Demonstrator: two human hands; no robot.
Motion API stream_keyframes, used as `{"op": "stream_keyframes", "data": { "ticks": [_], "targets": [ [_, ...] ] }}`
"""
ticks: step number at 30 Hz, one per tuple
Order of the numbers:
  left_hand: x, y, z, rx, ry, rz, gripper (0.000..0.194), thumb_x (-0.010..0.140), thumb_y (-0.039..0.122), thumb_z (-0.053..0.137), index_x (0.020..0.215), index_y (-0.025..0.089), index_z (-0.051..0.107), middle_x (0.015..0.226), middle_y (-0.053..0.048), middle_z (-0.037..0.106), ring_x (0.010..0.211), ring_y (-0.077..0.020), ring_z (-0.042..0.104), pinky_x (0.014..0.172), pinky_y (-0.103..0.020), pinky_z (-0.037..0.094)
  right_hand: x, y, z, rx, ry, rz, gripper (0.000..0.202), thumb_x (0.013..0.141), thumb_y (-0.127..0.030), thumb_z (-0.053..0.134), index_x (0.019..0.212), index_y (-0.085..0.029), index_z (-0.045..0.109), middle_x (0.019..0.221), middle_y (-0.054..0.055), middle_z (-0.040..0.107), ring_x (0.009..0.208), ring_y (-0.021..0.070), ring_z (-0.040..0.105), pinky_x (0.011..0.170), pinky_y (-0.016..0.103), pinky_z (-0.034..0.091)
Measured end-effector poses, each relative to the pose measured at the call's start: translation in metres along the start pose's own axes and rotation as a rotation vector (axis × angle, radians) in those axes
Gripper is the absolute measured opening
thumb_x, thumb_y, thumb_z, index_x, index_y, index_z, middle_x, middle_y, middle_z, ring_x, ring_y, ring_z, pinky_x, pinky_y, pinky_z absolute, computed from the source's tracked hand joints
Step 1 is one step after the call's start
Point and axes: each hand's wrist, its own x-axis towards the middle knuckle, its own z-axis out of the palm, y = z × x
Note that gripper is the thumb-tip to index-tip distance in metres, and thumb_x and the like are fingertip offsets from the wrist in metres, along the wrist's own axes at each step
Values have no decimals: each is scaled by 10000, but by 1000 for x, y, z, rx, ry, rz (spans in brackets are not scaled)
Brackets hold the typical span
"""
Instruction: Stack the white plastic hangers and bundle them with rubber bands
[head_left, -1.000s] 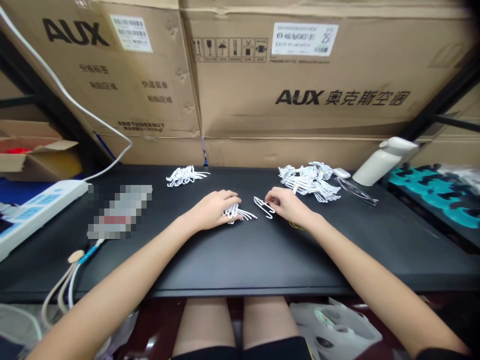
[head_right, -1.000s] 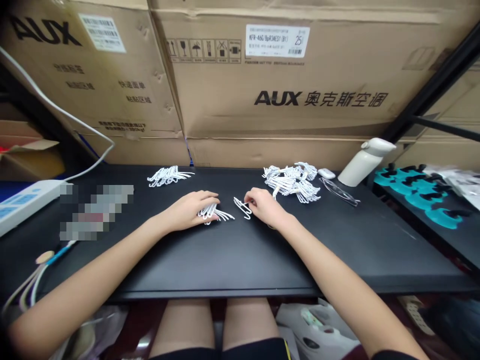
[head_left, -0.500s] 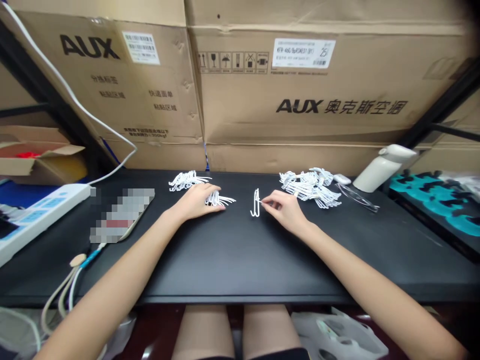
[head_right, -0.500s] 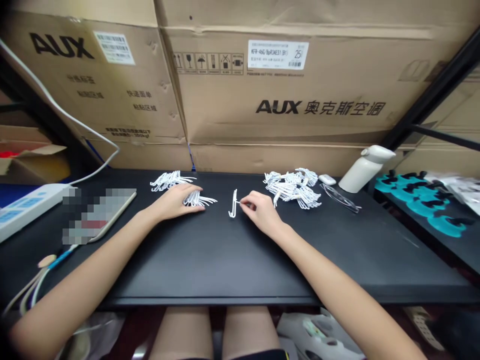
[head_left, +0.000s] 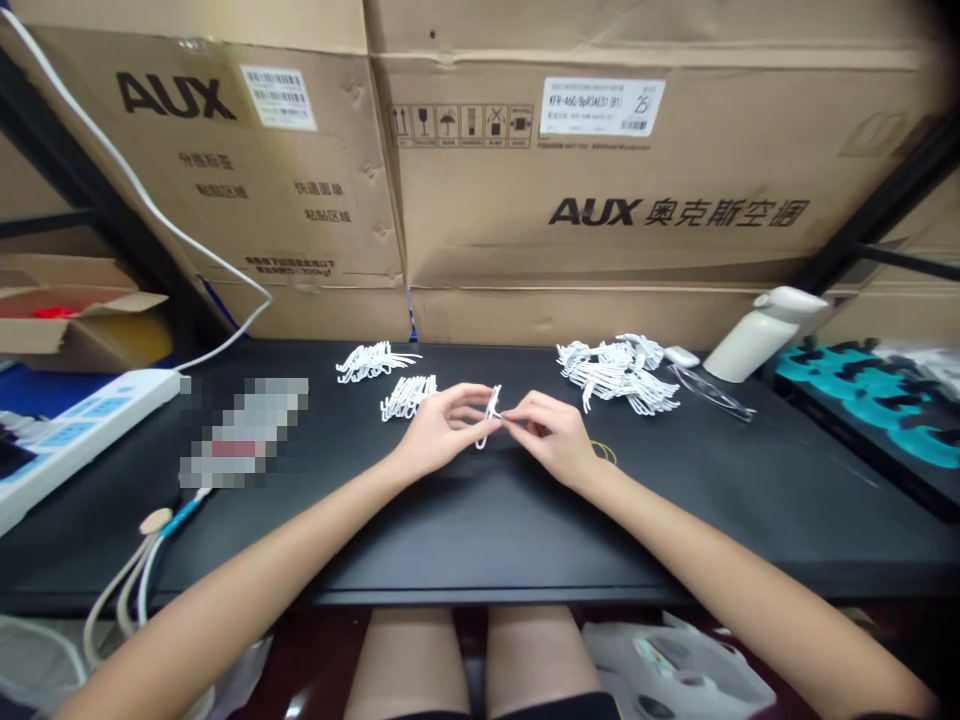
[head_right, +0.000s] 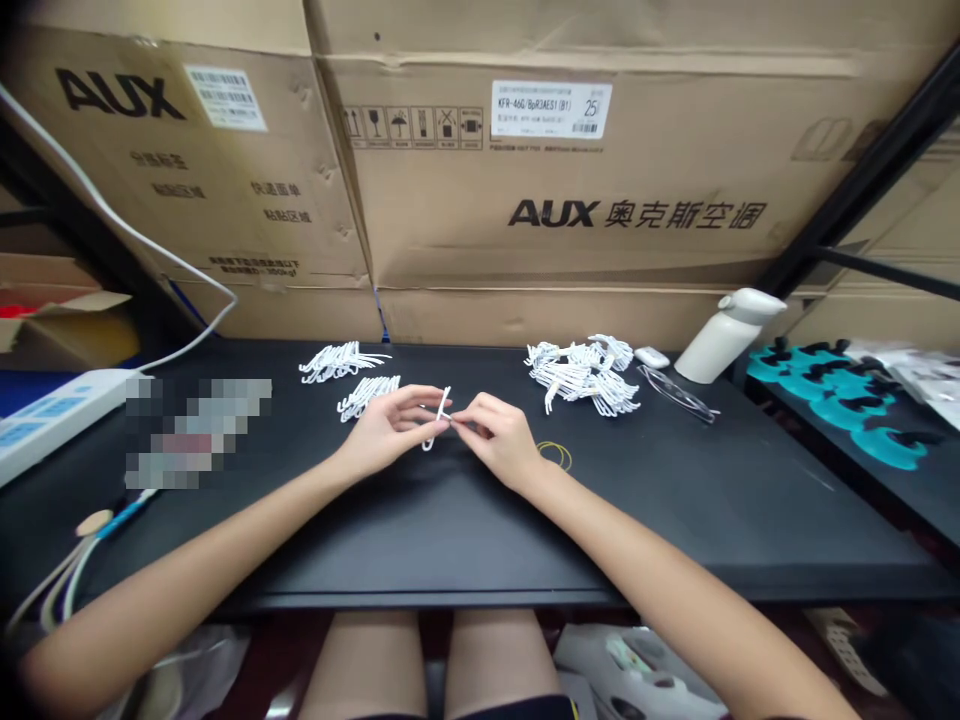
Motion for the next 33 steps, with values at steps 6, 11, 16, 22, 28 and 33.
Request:
{"op": "stream_keyframes", "data": {
  "ticks": [6, 11, 16, 22, 28, 33],
  "targets": [
    [18, 7, -37, -221, 314, 8, 453, 699, 316, 758, 1081, 148, 583, 1103, -135, 681, 916, -245, 695, 790, -368, 561, 3, 5, 4, 120, 76, 288, 387, 838, -304, 607, 1203, -214, 516, 1087, 84, 583, 568, 78, 529, 469, 221, 427],
    [28, 5, -66, -252, 420, 87, 432, 699, 326, 747, 1044, 151, 555, 995, -103, 705, 797, -218, 714, 833, -406, 545, 30, 34, 30, 8, -215, 367, 189, 793, -192, 620, 978, -159, 607, 965, 54, 626, 583, 81, 562, 660, 260, 485],
    [28, -10, -71, -11, 253, 55, 519, 683, 369, 750, 1100, 163, 518, 979, -104, 692, 736, -211, 710, 769, -395, 565, 54, 51, 63, -52, -306, 407, 165, 776, -200, 649, 932, -149, 640, 886, 34, 630, 559, 80, 513, 621, 237, 434],
    [25, -22, -72, 289, 171, 44, 531, 738, 454, 676, 1161, 177, 513, 1046, -110, 658, 629, -163, 685, 659, -334, 567, 56, 52, 67, -138, -407, 311, 69, 794, -164, 599, 742, -145, 641, 683, -3, 577, 580, 93, 464, 594, 219, 343],
    [26, -22, -71, 253, 168, 33, 528, 755, 466, 654, 1166, 177, 491, 1055, -116, 647, 674, -183, 700, 642, -312, 561, 55, 50, 53, 25, -439, 479, 141, 764, -254, 623, 685, -137, 632, 579, -23, 556, 542, 91, 454, 552, 209, 342],
    [26, -21, -70, 240, 159, 36, 528, 749, 475, 655, 1159, 179, 504, 1072, -119, 649, 702, -192, 706, 664, -321, 556, 47, 53, 42, 103, -357, 533, 177, 748, -296, 619, 712, -127, 657, 591, 5, 596, 519, 97, 473, 522, 217, 366]
  ]
}}
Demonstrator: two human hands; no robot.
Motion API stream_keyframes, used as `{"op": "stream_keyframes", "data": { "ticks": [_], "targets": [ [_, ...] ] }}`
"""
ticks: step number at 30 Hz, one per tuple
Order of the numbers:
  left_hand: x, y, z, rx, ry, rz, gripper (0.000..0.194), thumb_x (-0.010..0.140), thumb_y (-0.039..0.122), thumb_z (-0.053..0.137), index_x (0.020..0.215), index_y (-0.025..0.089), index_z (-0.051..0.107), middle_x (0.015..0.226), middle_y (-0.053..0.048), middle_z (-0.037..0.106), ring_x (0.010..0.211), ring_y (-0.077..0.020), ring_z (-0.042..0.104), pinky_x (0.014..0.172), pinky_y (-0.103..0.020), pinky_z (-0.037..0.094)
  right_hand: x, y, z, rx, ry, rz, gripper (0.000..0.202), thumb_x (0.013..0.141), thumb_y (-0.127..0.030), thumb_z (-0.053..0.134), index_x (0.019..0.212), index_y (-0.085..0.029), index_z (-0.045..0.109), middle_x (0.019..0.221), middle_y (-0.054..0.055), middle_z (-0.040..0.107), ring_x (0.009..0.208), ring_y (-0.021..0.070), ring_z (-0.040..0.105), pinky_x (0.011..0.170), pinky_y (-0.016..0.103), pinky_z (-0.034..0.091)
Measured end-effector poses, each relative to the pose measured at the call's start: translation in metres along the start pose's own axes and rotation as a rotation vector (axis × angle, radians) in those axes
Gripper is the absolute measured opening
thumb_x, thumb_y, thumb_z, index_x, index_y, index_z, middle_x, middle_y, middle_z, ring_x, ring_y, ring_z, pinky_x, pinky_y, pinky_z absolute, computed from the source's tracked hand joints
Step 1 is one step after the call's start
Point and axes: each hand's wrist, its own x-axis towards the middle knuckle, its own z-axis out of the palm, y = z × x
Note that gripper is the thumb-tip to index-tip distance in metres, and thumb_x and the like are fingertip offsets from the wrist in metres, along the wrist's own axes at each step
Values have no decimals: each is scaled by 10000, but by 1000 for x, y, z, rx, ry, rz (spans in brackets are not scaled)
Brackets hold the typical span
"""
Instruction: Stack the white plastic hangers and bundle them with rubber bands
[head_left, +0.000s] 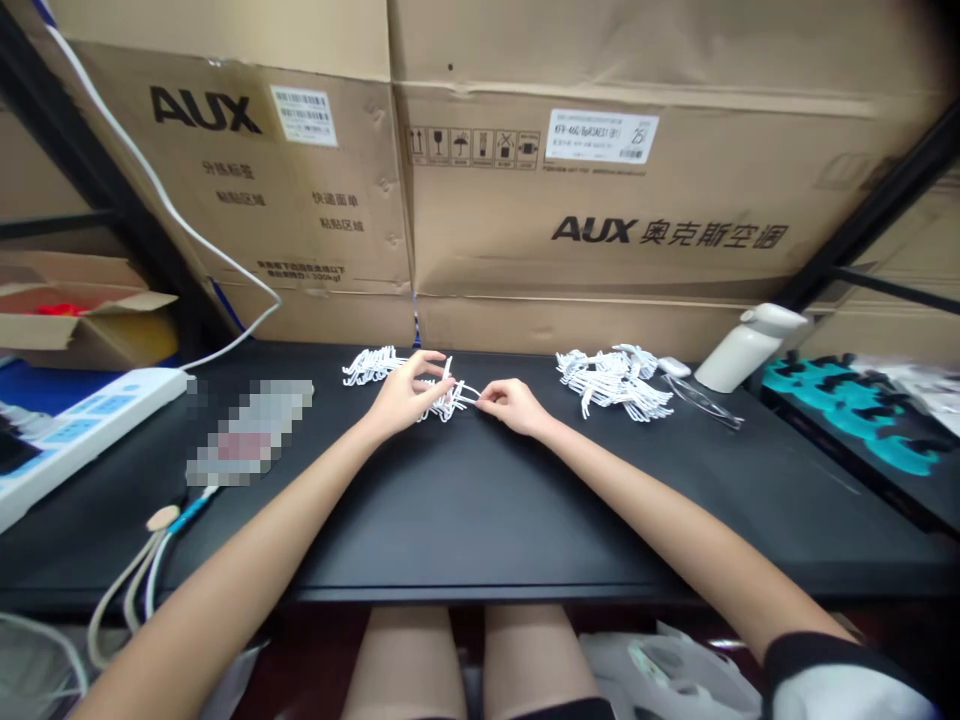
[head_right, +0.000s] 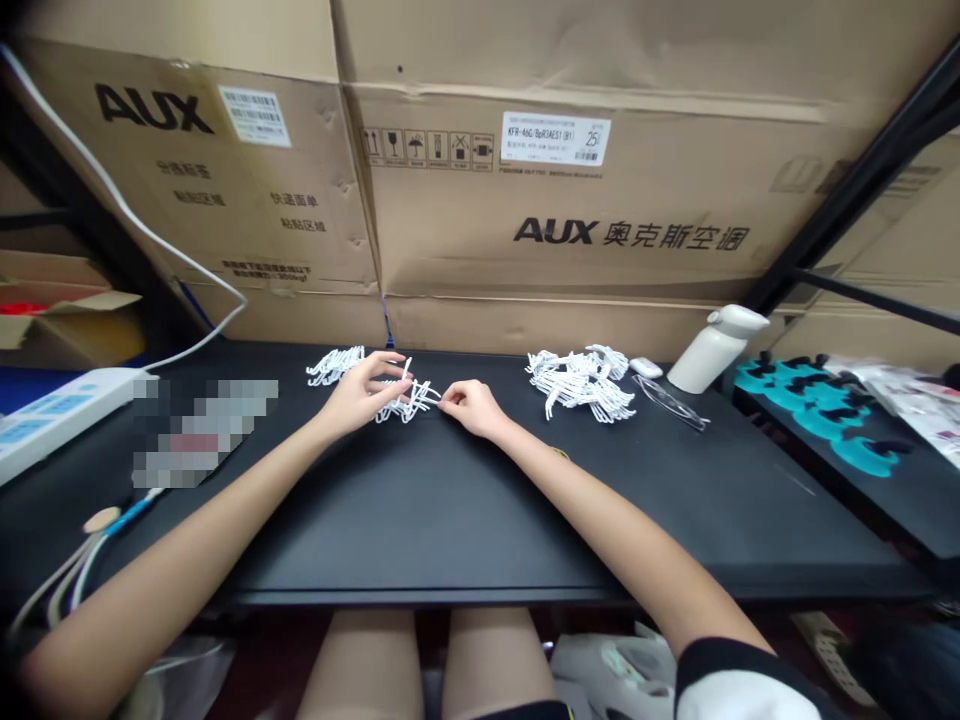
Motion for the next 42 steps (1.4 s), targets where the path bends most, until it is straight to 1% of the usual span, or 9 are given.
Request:
{"op": "stream_keyframes", "data": {
  "ticks": [8, 12, 17, 21, 25, 27, 30, 33, 42],
  "targets": [
    [-3, 1, 3, 126, -11, 72, 501, 781, 464, 627, 1175, 182, 503, 1086, -120, 644, 667, -163, 683, 674, -318, 543, -17, 10, -10, 7, 59, -13, 208, 752, -317, 635, 739, -116, 691, 628, 29, 636, 529, 104, 495, 528, 225, 384],
    [-6, 6, 7, 86, -6, 101, 475, 821, 446, 585, 1208, 195, 475, 1110, -111, 622, 736, -171, 698, 717, -313, 539, -23, 9, -7, -75, 24, -116, 184, 814, -273, 587, 797, -127, 699, 691, 27, 645, 548, 94, 478, 556, 220, 385],
    [-10, 12, 13, 89, -92, 155, 478, 842, 431, 552, 1250, 205, 447, 1106, -109, 615, 816, -195, 698, 740, -319, 538, -27, 2, -7, -215, 25, -247, 169, 861, -227, 556, 828, -137, 695, 738, 26, 631, 569, 88, 472, 607, 224, 396],
    [-11, 11, 13, 158, -101, 161, 482, 840, 429, 554, 1255, 205, 451, 1093, -105, 619, 759, -184, 695, 717, -319, 535, -28, 2, -20, -203, -36, -184, 156, 846, -233, 569, 816, -141, 692, 744, 30, 656, 589, 98, 512, 610, 231, 417],
    [-11, 11, 12, 175, -87, 135, 457, 849, 436, 545, 1234, 203, 461, 1101, -103, 613, 764, -186, 697, 710, -311, 532, -28, 13, -45, -114, -94, 0, 177, 813, -283, 587, 765, -138, 675, 622, 18, 625, 492, 110, 539, 492, 233, 428],
    [-11, 11, 12, 157, -91, 128, 449, 850, 434, 546, 1227, 204, 463, 1099, -101, 616, 766, -185, 697, 728, -317, 533, -26, 19, -56, -70, 45, 50, 190, 779, -311, 625, 725, -132, 656, 581, 19, 604, 451, 119, 547, 474, 254, 459],
    [-10, 11, 13, 105, -73, 116, 459, 832, 420, 577, 1223, 205, 469, 1100, -104, 624, 782, -187, 694, 762, -341, 535, -22, 20, -63, 79, 318, -32, 253, 731, -390, 680, 728, -138, 649, 618, 33, 614, 525, 150, 603, 521, 292, 523],
    [-9, 11, 15, -4, -42, 106, 472, 787, 387, 643, 1186, 186, 493, 1088, -113, 643, 892, -207, 679, 823, -373, 531, -21, 10, -61, 277, 415, -116, 333, 702, -473, 703, 771, -150, 663, 642, 29, 623, 578, 155, 615, 554, 308, 549],
    [-10, 19, 19, -212, -98, -18, 492, 658, 348, 785, 1068, 146, 605, 1080, -136, 693, 1004, -257, 654, 897, -442, 521, -32, -8, -41, 213, 215, -217, 284, 767, -439, 672, 789, -157, 703, 728, 31, 625, 580, 120, 575, 555, 273, 518]
  ]
}}
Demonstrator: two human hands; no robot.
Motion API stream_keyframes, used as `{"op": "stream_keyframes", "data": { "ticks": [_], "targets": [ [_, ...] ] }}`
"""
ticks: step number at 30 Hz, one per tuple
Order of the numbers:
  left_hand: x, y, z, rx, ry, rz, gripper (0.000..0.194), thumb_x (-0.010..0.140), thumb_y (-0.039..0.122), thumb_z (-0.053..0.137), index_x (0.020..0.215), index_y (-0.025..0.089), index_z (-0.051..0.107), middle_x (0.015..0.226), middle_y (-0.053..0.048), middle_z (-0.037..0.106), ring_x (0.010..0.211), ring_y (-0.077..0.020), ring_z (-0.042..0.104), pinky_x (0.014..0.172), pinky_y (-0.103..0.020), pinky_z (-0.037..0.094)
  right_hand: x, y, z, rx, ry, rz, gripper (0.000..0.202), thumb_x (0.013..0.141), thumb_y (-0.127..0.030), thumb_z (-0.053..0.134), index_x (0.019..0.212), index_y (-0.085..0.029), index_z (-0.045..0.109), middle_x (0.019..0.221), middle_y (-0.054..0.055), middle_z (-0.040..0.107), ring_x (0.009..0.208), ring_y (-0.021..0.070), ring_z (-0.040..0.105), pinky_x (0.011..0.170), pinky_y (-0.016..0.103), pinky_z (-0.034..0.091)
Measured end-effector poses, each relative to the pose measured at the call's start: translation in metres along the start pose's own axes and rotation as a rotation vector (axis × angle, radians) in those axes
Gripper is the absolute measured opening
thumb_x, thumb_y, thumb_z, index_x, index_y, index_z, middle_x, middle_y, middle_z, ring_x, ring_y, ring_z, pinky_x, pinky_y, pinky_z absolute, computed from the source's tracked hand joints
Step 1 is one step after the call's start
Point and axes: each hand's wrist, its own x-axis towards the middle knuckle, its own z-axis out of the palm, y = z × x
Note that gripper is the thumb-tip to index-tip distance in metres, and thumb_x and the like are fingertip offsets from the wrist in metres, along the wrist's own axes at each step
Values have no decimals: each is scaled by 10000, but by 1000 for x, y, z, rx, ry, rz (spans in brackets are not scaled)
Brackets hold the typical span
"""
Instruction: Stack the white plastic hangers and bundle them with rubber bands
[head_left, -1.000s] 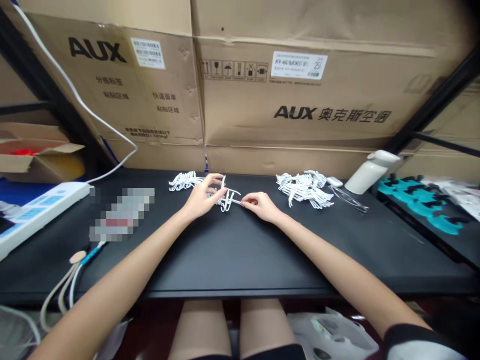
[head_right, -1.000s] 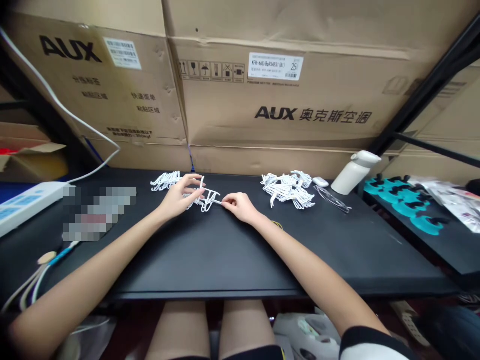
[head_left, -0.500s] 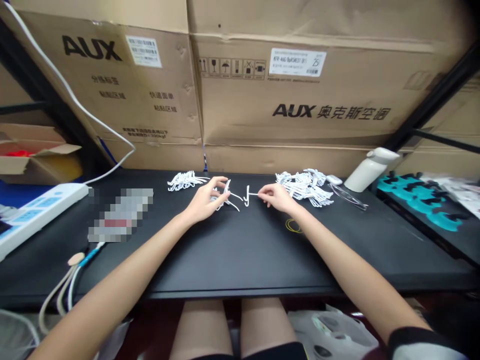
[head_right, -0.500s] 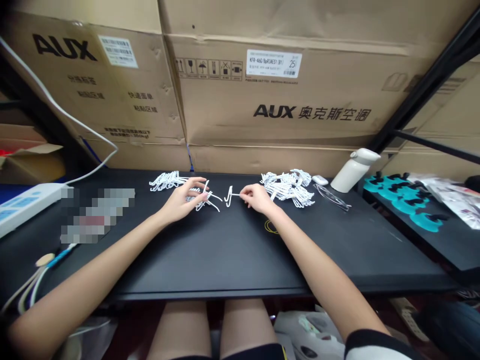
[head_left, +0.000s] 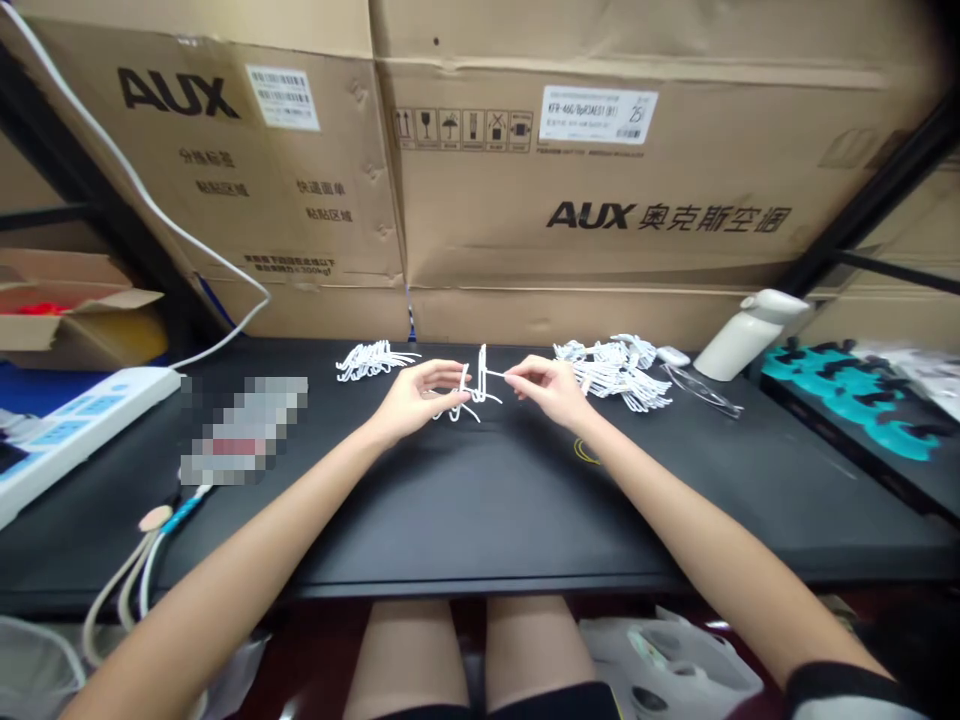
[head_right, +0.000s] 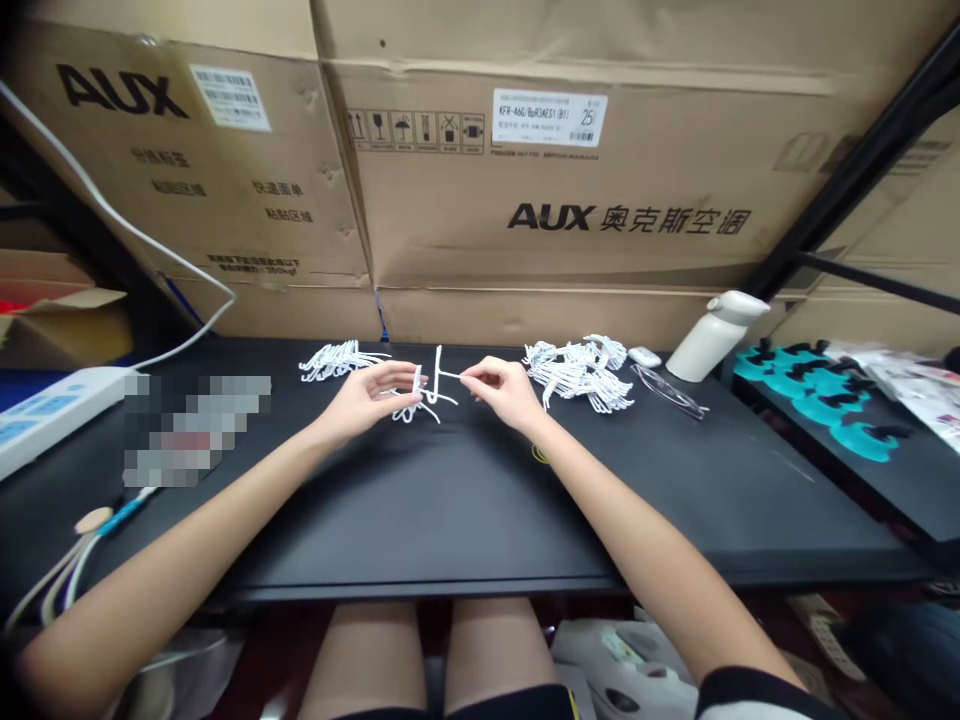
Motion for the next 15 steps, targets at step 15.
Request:
{"op": "stream_keyframes", "data": {
  "ticks": [15],
  "targets": [
    [1, 1, 0, -199, 64, -193, 394, 562, 323, 843, 825, 159, 599, 853, -17, 664, 784, -162, 667, 731, -326, 576, -5, -6, 16, 231, -90, 213, 254, 680, -382, 745, 778, -148, 738, 719, 37, 667, 651, 136, 584, 561, 261, 508]
  ]
}}
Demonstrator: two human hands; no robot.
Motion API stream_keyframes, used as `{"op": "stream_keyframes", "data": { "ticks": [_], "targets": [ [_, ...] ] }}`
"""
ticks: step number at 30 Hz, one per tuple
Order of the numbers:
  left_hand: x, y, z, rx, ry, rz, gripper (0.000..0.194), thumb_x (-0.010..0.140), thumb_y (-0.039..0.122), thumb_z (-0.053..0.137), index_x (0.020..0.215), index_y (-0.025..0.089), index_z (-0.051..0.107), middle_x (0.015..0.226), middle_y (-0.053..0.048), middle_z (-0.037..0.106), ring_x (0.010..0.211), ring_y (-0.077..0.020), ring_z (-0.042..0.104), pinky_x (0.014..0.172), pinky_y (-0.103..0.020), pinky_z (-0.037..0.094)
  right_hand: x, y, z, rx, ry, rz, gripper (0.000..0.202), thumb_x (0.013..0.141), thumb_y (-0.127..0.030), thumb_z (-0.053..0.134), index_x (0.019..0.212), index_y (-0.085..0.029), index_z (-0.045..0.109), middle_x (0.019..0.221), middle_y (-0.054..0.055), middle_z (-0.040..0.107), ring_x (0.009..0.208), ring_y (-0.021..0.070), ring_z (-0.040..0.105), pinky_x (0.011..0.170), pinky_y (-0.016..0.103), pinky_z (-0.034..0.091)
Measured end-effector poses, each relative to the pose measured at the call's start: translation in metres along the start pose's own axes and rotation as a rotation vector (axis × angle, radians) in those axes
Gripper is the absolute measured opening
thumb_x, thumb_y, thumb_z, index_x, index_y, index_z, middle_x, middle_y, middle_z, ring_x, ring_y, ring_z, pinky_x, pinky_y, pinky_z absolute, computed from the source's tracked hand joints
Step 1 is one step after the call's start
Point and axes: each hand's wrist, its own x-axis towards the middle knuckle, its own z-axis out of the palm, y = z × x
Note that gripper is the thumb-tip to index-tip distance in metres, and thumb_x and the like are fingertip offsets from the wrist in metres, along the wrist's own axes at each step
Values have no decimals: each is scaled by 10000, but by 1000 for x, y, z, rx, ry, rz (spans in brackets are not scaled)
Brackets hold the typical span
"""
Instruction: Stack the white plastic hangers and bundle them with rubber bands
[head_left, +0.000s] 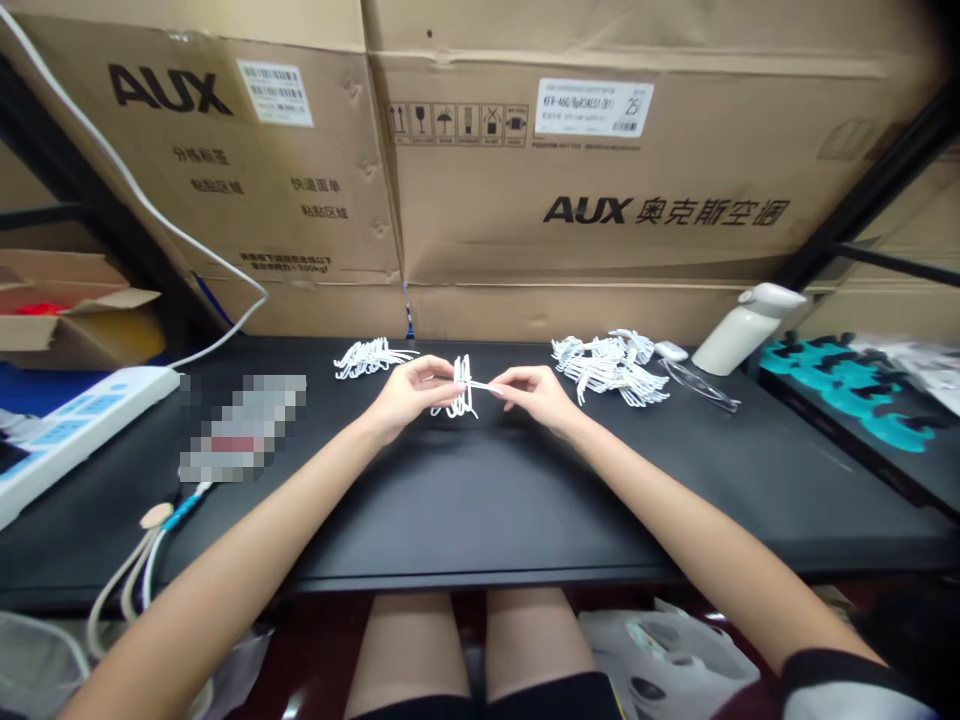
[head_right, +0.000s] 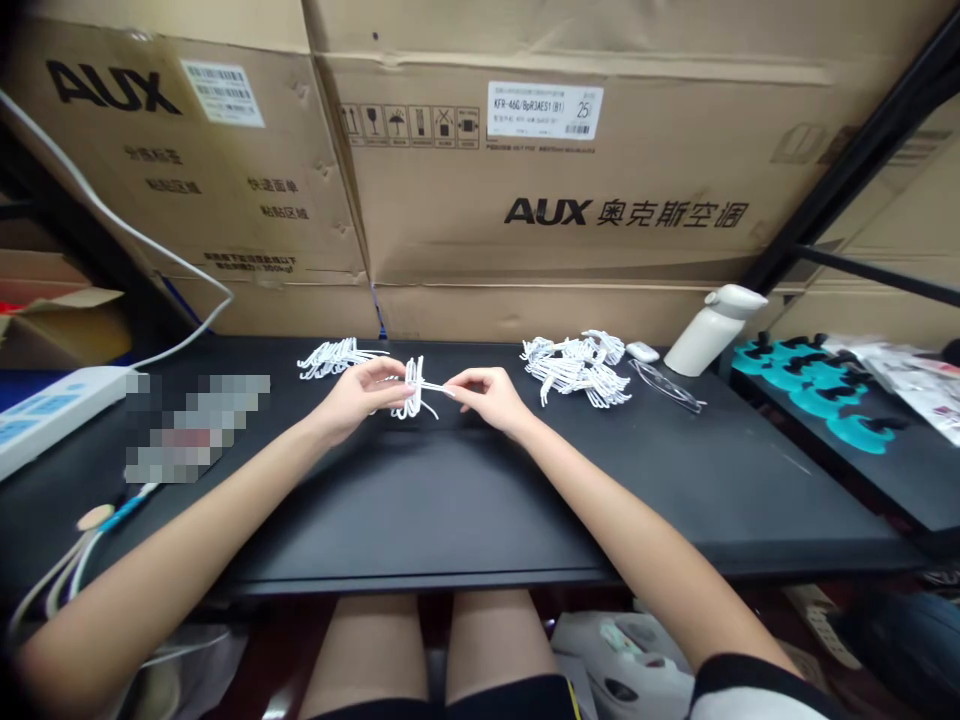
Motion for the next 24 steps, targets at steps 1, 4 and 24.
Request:
{"op": "stream_keyframes", "data": {
  "ticks": [1, 4, 24],
  "targets": [
    [-1, 1, 0, -4, -3, -7, 397, 560, 311, 844, 825, 158, 592, 857, -14, 656, 786, -160, 664, 719, -318, 576, 0, 0, 0, 46, -3, 39, 252, 666, -375, 755, 774, -148, 739, 714, 35, 665, 668, 137, 588, 565, 255, 511],
    [-2, 4, 1, 10, -29, -27, 395, 566, 294, 839, 832, 154, 583, 853, -14, 636, 774, -150, 653, 684, -295, 570, 1, -1, -3, 174, -10, 138, 228, 635, -343, 777, 763, -159, 738, 734, 28, 666, 707, 133, 596, 586, 242, 516],
    [-3, 5, 3, 66, -23, -27, 372, 576, 323, 832, 789, 153, 579, 802, -16, 624, 741, -152, 645, 597, -258, 565, -4, -2, 6, -43, 25, -20, 302, 693, -423, 729, 785, -136, 714, 639, 23, 633, 572, 127, 584, 503, 242, 504]
  ]
}}
